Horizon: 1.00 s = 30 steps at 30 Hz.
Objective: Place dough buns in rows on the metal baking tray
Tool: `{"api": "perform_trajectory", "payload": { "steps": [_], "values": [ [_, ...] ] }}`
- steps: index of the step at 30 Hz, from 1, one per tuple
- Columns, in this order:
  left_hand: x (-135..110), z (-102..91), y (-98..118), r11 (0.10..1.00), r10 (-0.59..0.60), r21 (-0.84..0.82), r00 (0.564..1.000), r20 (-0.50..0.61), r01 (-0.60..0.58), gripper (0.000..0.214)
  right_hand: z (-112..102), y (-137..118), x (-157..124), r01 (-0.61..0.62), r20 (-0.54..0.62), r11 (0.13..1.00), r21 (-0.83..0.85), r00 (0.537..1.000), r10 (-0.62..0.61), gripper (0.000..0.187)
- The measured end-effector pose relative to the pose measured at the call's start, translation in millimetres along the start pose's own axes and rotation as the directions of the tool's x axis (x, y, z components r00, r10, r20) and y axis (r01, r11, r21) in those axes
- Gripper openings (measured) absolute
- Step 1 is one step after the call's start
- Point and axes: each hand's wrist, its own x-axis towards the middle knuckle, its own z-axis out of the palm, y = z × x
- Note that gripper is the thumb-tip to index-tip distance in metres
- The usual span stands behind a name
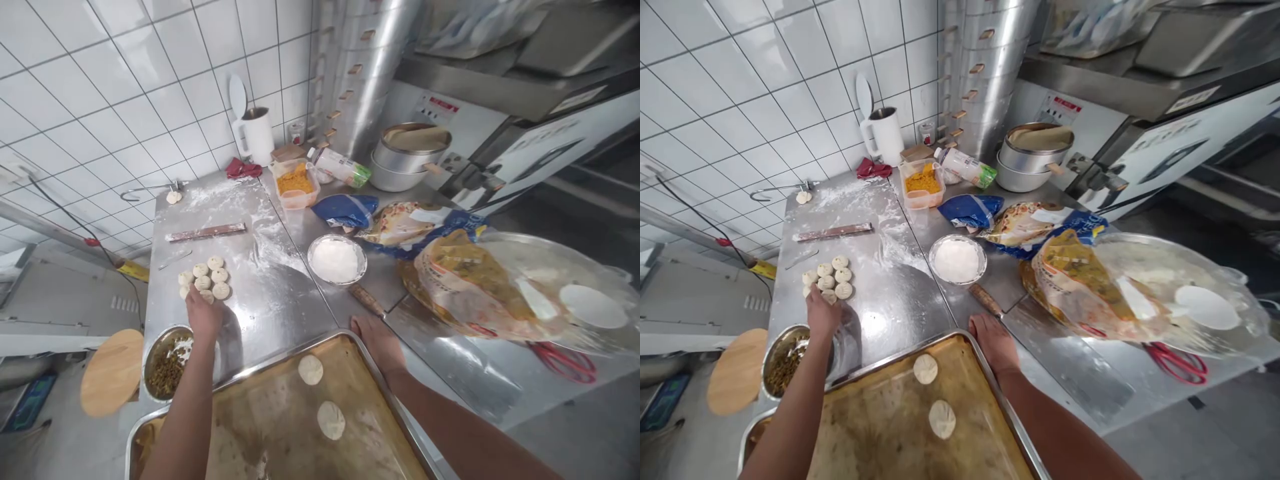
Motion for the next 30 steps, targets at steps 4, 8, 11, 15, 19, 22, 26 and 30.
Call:
{"api": "perform_trajectory", "payload": {
  "steps": [4, 8, 11, 15, 19, 22, 26, 30],
  "values": [
    [9.5, 12.4, -9.0, 0.997, -0.068, 0.032, 0.997, 0.045, 0.066, 0.094, -0.6, -1.0, 1.6, 0.0, 0.006, 1.0, 0.012, 1.0, 0.0, 0.022],
    [-14.2, -11.4, -8.3, 0.995, -0.099, 0.002, 0.992, 0.075, 0.099, 0.065, -8.9, -9.9, 0.6, -0.026, 0.038, 1.0, 0.013, 0.999, 0.026, 0.017],
    [-57.4, -36.3, -3.7, 0.988, -0.103, -0.097, 0.979, 0.173, 0.121, 0.062, -12.2, -15.2, -1.9, -0.05, 0.081, 0.999, 0.0, 0.995, 0.05, 0.019],
    [-163.8, -53.3, 6.2, 0.88, 0.004, -0.407, 0.853, 0.522, 0.245, 0.071, -7.5, -12.7, -4.9, -0.073, 0.111, 0.997, -0.025, 0.991, 0.075, 0.02],
    [-292.2, -49.1, 13.0, 0.881, 0.401, -0.433, 0.785, 0.472, -0.19, 0.05, -3.6, -10.1, -8.1, -0.067, 0.107, 0.997, -0.03, 0.992, 0.07, 0.019],
    [-359.3, -34.3, 12.4, 0.763, 0.631, -0.461, 0.68, 0.374, -0.454, 0.056, -3.0, -11.3, -9.6, -0.066, 0.092, 0.997, -0.039, 0.993, 0.07, 0.019],
    [-393.4, -9.5, 11.4, 0.744, 0.667, -0.382, 0.647, 0.369, -0.548, 0.058, -2.1, -12.4, -10.1, -0.066, 0.085, 0.996, -0.059, 0.994, 0.07, 0.02],
    [-405.9, 7.4, 12.3, 0.761, 0.645, -0.3, 0.625, 0.44, -0.574, 0.057, -2.0, -11.6, -10.2, -0.06, 0.073, 0.995, -0.079, 0.995, 0.066, 0.019]
  ]
}}
